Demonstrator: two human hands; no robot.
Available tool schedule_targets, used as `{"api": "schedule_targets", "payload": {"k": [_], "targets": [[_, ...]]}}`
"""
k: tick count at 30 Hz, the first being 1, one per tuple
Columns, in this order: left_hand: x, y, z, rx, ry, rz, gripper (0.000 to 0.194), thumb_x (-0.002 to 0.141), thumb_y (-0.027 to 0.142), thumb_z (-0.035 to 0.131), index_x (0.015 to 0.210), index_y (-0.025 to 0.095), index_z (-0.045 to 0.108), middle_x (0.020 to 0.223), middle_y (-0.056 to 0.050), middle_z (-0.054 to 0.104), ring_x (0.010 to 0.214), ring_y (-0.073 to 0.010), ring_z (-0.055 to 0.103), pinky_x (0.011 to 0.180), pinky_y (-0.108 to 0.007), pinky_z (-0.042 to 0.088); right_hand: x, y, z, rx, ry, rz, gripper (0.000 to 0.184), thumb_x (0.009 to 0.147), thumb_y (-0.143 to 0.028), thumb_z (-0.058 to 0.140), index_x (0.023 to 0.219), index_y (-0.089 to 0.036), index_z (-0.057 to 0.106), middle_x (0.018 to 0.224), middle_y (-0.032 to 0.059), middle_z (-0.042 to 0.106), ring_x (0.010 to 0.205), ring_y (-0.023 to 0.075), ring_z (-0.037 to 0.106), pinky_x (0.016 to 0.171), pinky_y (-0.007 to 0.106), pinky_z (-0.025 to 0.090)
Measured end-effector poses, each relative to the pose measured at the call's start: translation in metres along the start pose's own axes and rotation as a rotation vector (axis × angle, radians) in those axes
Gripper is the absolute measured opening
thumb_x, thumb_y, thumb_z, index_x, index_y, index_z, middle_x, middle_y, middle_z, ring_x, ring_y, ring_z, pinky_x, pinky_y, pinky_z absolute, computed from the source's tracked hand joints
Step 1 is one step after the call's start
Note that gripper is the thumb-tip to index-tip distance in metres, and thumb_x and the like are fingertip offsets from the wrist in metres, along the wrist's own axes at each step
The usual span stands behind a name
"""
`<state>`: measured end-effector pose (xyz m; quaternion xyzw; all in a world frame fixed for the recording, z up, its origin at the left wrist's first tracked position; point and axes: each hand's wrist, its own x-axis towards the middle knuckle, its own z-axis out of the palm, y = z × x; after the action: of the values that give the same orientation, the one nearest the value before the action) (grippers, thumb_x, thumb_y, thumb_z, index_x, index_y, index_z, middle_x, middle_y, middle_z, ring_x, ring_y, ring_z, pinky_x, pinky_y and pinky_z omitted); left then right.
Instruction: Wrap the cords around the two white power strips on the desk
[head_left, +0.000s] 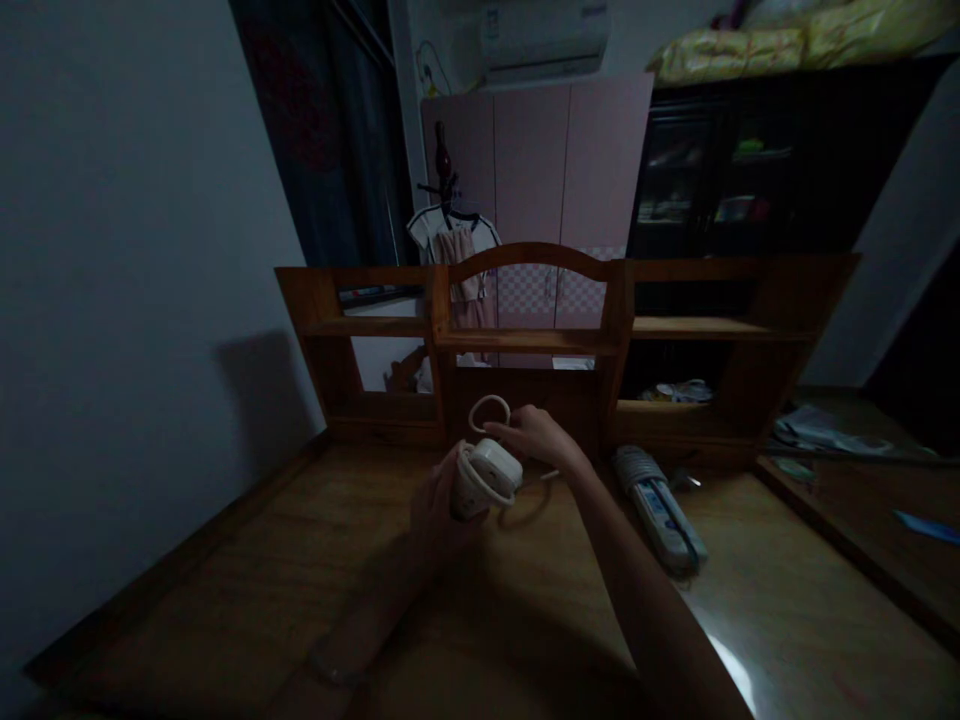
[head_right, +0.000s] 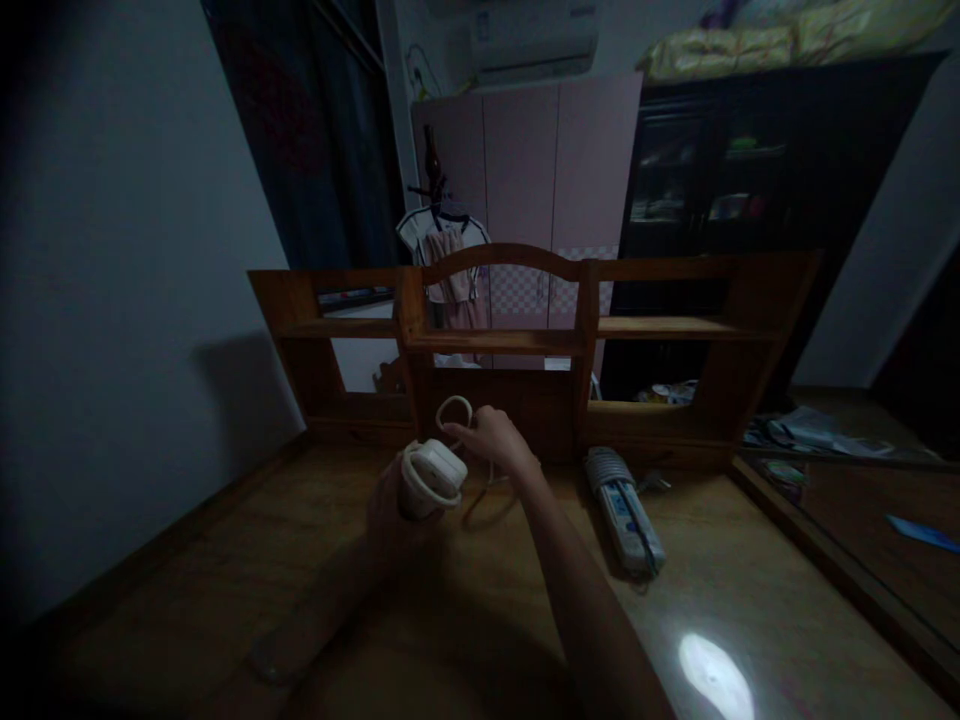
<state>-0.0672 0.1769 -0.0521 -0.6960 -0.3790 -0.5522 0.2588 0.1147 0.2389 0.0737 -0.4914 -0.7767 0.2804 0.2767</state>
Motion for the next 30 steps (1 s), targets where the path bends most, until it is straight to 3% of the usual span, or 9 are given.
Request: {"api": "schedule_targets", "payload": {"k": [3, 7, 10, 14, 18, 23, 27, 30], "targets": [[0.002, 0.002, -0.002, 0.003, -0.015, 0.042, 0.089, 0.070, 0.033, 0.072, 0.145, 0.013, 0.027, 0.131, -0.019, 0.052, 0.118, -0.0310, 0.053, 0.096, -0.041, 0.047, 0.007, 0.006, 0.005, 0.363, -0.211, -0.056, 0.017, 0.082, -0.029, 0.064, 0.076, -0.013, 0.063, 0.066, 0.0022, 0.065, 0.057, 0.0124, 0.059, 0.052, 0.019, 0.041], [0.007, 0.004, -0.005, -0.028, -0.107, 0.124, 0.092, 0.072, 0.026, 0.071, 0.147, 0.017, 0.019, 0.136, -0.019, 0.047, 0.121, -0.0306, 0.050, 0.096, -0.042, 0.047, 0.009, 0.001, 0.006, 0.664, -0.197, -0.081, 0.010, 0.088, -0.021, 0.054, 0.084, -0.013, 0.058, 0.074, 0.0043, 0.068, 0.064, 0.0123, 0.064, 0.058, 0.019, 0.049], [0.008, 0.005, -0.007, -0.019, -0.170, 0.111, 0.090, 0.073, 0.023, 0.069, 0.147, 0.022, 0.018, 0.136, -0.017, 0.047, 0.120, -0.0302, 0.050, 0.095, -0.042, 0.047, 0.003, -0.008, -0.001, 0.860, -0.195, -0.065, 0.008, 0.086, -0.020, 0.058, 0.087, -0.012, 0.058, 0.079, 0.0086, 0.070, 0.073, 0.0151, 0.067, 0.064, 0.021, 0.052], [0.008, 0.004, -0.009, 0.067, -0.263, -0.023, 0.078, 0.073, 0.025, 0.067, 0.142, 0.024, 0.030, 0.132, -0.015, 0.049, 0.116, -0.0304, 0.053, 0.090, -0.040, 0.049, -0.005, -0.017, -0.011, 0.946, -0.189, -0.053, 0.019, 0.081, -0.017, 0.066, 0.098, -0.010, 0.059, 0.092, 0.0128, 0.070, 0.079, 0.0163, 0.068, 0.068, 0.022, 0.054], [0.007, 0.002, -0.008, 0.124, -0.305, -0.043, 0.065, 0.072, 0.027, 0.067, 0.133, 0.025, 0.043, 0.129, -0.013, 0.050, 0.110, -0.0298, 0.056, 0.086, -0.037, 0.050, -0.010, -0.022, -0.013, 1.065, -0.205, -0.128, 0.035, 0.074, -0.012, 0.072, 0.106, -0.011, 0.058, 0.102, 0.0136, 0.069, 0.086, 0.0173, 0.068, 0.077, 0.025, 0.055], [0.009, 0.009, -0.007, 0.163, -0.391, -0.067, 0.063, 0.074, 0.028, 0.066, 0.133, 0.028, 0.044, 0.129, -0.012, 0.049, 0.108, -0.0296, 0.056, 0.083, -0.036, 0.050, -0.018, -0.033, -0.015, 1.053, -0.204, -0.200, 0.022, 0.078, -0.018, 0.068, 0.097, -0.009, 0.063, 0.103, 0.0146, 0.068, 0.092, 0.0185, 0.066, 0.084, 0.026, 0.052], [0.014, 0.016, -0.007, 0.168, -0.493, -0.219, 0.076, 0.075, 0.026, 0.063, 0.143, 0.030, 0.029, 0.131, -0.010, 0.049, 0.105, -0.0277, 0.057, 0.076, -0.033, 0.050, -0.023, -0.040, -0.020, 1.059, -0.209, -0.237, 0.017, 0.085, -0.026, 0.058, 0.096, -0.013, 0.058, 0.086, 0.0098, 0.068, 0.078, 0.0190, 0.067, 0.072, 0.032, 0.055], [0.016, 0.015, -0.007, 0.179, -0.505, -0.359, 0.082, 0.075, 0.027, 0.063, 0.146, 0.028, 0.022, 0.131, -0.012, 0.048, 0.096, -0.0269, 0.061, 0.069, -0.033, 0.050, -0.023, -0.039, -0.024, 0.937, -0.142, -0.254, 0.021, 0.089, -0.035, 0.051, 0.102, -0.018, 0.054, 0.070, 0.0011, 0.064, 0.055, 0.0125, 0.058, 0.050, 0.022, 0.047]]}}
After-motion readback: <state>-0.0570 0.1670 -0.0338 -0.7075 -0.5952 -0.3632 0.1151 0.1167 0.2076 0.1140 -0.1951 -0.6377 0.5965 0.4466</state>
